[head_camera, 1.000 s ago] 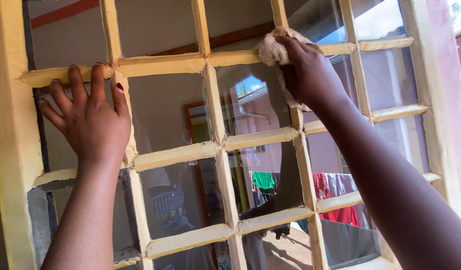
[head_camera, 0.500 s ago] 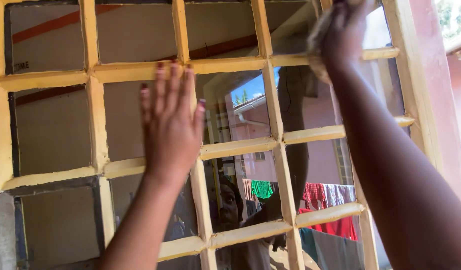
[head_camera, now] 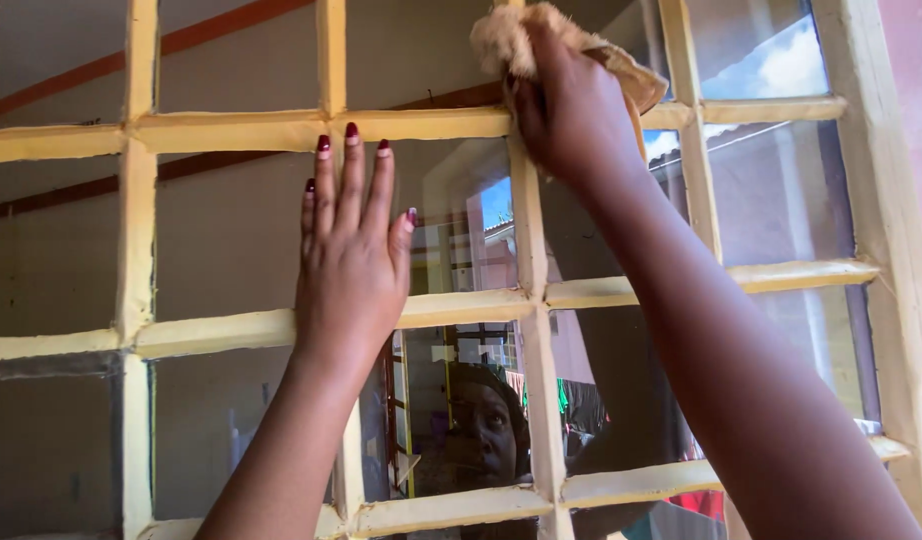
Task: Cleaning the glass panes of a wooden door with a cloth.
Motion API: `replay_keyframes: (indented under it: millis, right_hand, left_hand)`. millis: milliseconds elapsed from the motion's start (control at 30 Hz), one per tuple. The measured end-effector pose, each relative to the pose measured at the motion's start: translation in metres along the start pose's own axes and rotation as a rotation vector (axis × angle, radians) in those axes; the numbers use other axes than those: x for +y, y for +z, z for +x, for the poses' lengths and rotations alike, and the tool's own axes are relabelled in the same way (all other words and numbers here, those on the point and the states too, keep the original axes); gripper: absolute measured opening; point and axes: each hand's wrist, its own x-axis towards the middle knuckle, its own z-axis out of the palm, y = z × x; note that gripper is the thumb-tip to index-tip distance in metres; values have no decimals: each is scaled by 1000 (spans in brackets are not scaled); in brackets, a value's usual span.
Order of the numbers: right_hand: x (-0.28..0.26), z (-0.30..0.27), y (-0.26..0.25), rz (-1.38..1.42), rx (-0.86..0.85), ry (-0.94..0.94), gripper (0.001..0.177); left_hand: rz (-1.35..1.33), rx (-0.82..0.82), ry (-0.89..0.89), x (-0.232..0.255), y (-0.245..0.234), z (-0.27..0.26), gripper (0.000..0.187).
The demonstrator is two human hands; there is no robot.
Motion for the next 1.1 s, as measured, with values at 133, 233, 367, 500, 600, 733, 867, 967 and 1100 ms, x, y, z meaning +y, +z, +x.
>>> replay_keyframes:
  millis: [133, 233, 367, 500, 600, 733, 867, 967, 1100]
  right_hand:
    - [-22, -26, -26, -46, -184, 75, 47]
    - [-21, -27, -32, -153, -65, -111, 44]
    - [-24, -10, -48, -142, -274, 219, 47]
    - [16, -13, -49, -245, -305, 447, 51]
    - [65, -11, -34, -286, -195, 395, 49]
    - [97, 5, -16, -340, 14, 225, 30]
    - [128, 15, 13, -334, 49, 290, 20]
    - [114, 30, 22, -205, 143, 189, 18]
    - [55, 36, 28, -53, -38, 316, 23]
  left_hand:
    - [36, -13, -10, 0, 0, -4, 59]
    - [70, -13, 3, -2, 2, -3, 59]
    - [70, -24, -19, -3, 3, -6, 59]
    - [85, -9, -6, -2, 3, -6, 60]
    - [68, -4, -20, -3, 3, -7, 62]
    - [41, -9, -31, -2, 3, -5, 64]
    - [34, -19, -47, 0, 2, -9, 65]
    - [37, -2, -62, 0, 0, -9, 65]
    - [0, -6, -40, 0, 1, -6, 67]
